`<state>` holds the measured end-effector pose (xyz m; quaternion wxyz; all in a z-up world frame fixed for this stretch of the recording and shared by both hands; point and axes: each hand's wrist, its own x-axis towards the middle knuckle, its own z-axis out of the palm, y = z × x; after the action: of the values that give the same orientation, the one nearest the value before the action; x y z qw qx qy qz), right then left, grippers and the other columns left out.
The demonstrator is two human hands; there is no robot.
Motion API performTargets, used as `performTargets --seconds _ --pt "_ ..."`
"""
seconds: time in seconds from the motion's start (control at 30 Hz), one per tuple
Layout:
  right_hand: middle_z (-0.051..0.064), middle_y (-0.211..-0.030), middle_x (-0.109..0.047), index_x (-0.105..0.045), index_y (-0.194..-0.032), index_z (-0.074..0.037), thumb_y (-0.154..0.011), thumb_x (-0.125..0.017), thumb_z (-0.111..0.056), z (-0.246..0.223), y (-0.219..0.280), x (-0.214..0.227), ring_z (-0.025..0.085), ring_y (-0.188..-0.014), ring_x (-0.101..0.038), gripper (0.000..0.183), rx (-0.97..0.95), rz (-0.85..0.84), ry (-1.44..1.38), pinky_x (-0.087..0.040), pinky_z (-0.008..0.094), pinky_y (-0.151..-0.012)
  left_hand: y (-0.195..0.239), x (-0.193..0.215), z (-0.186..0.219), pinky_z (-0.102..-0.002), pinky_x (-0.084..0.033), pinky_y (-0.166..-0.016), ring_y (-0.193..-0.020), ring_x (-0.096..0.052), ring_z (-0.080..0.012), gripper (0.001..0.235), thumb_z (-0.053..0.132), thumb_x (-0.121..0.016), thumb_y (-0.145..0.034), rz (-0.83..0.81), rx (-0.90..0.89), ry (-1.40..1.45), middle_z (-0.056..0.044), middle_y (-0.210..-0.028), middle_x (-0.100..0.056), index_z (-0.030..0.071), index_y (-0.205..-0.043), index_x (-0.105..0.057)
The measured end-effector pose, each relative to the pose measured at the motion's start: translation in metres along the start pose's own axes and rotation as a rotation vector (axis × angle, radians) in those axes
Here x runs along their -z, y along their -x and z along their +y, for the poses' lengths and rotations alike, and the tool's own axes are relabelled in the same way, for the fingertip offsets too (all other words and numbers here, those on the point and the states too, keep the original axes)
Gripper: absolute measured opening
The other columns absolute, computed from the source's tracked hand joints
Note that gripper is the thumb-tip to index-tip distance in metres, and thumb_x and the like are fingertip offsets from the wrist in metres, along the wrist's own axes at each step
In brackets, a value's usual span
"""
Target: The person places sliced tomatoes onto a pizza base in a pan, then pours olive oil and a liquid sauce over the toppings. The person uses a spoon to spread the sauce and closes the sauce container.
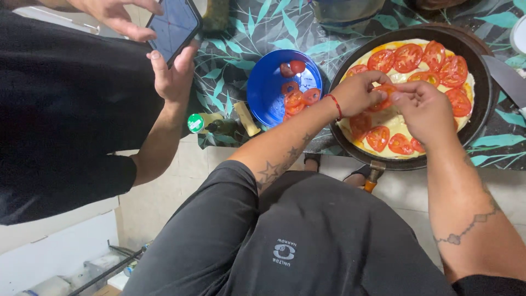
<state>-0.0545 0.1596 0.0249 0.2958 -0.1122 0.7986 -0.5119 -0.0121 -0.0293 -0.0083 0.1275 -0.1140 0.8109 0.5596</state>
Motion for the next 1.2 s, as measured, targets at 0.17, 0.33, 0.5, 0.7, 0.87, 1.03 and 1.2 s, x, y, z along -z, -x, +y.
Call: performTargets --seconds 0.17,0.33,0.5,0.7,0.87,1.03,1.2 --pt "-0.002 -0.088 -0.060 -0.063 -0.107 -0.010 -0.101 -0.074 -0.014 0.025 -0.005 -0.001 0.005 -0.074 -0.050 0.013 0.068 0.054 0.020 -0.042 0.021 -0.067 0.003 -0.005 0.012 -0.029 -0.046 -0.061 -0.058 -0.056 -0.0111 0.013 0.034 -0.067 -0.079 0.023 0.053 -0.094 0.005 -0.061 -0.062 0.026 -0.088 -0.062" --pt "-0.003 -0.090 -0.056 -0.059 -0.109 -0.012 -0.104 -0.069 -0.011 0.034 -0.008 0.003 0.003 -0.072 -0.047 0.012 0.101 0.065 -0.084 -0.039 0.018 -0.064 0.002 -0.005 0.006 -0.028 -0.045 -0.061 -0.061 -0.054 -0.0103 0.020 0.037 -0.073 -0.074 0.049 -0.038 -0.067 0.005 -0.066 -0.062 0.024 -0.083 -0.061" --pt "0.007 -0.095 -0.066 -0.057 -0.113 -0.009 -0.107 -0.068 -0.002 0.059 -0.018 0.014 0.008 -0.084 -0.064 0.015 0.119 0.210 -0.166 -0.049 0.019 -0.070 0.001 -0.004 -0.002 -0.025 -0.051 -0.063 -0.062 -0.062 -0.0083 0.011 0.020 -0.072 -0.077 0.057 0.054 0.026 0.004 -0.072 -0.070 0.023 -0.086 -0.066" --pt "0.012 -0.101 -0.070 -0.056 -0.114 -0.005 -0.110 -0.068 -0.005 0.067 -0.013 0.040 0.013 -0.093 -0.071 0.013 0.142 0.283 0.008 -0.053 0.022 -0.078 0.004 0.005 -0.011 -0.028 -0.051 -0.071 -0.070 -0.067 -0.0126 0.019 0.025 -0.070 -0.076 0.087 0.123 -0.162 0.006 -0.076 -0.069 0.027 -0.095 -0.067" --pt "0.007 -0.096 -0.066 -0.064 -0.115 -0.005 -0.108 -0.076 -0.008 0.097 -0.021 0.050 0.010 -0.080 -0.061 0.014 0.177 0.322 0.179 -0.049 0.023 -0.070 0.002 0.007 -0.008 -0.027 -0.052 -0.073 -0.077 -0.072 -0.0112 0.016 0.024 -0.073 -0.075 0.075 0.112 -0.231 0.008 -0.084 -0.076 0.026 -0.091 -0.070" --pt "0.009 -0.099 -0.069 -0.065 -0.114 -0.005 -0.103 -0.077 -0.012 0.086 -0.013 0.051 0.017 -0.081 -0.065 0.018 0.181 0.359 0.294 -0.051 0.029 -0.072 -0.007 0.003 -0.024 -0.029 -0.052 -0.072 -0.077 -0.073 -0.0139 0.014 0.033 -0.072 -0.071 0.084 0.000 -0.292 0.005 -0.085 -0.078 0.027 -0.084 -0.072" --pt "0.002 -0.080 -0.068 -0.064 -0.096 -0.011 -0.091 -0.077 -0.020 0.039 0.001 0.055 0.015 -0.068 -0.063 0.016 0.029 0.345 0.290 -0.047 0.033 -0.060 0.007 0.011 0.014 -0.031 -0.049 -0.064 -0.065 -0.064 -0.0128 0.008 0.018 -0.069 -0.075 0.182 0.020 -0.234 0.004 -0.073 -0.070 0.022 -0.081 -0.068"
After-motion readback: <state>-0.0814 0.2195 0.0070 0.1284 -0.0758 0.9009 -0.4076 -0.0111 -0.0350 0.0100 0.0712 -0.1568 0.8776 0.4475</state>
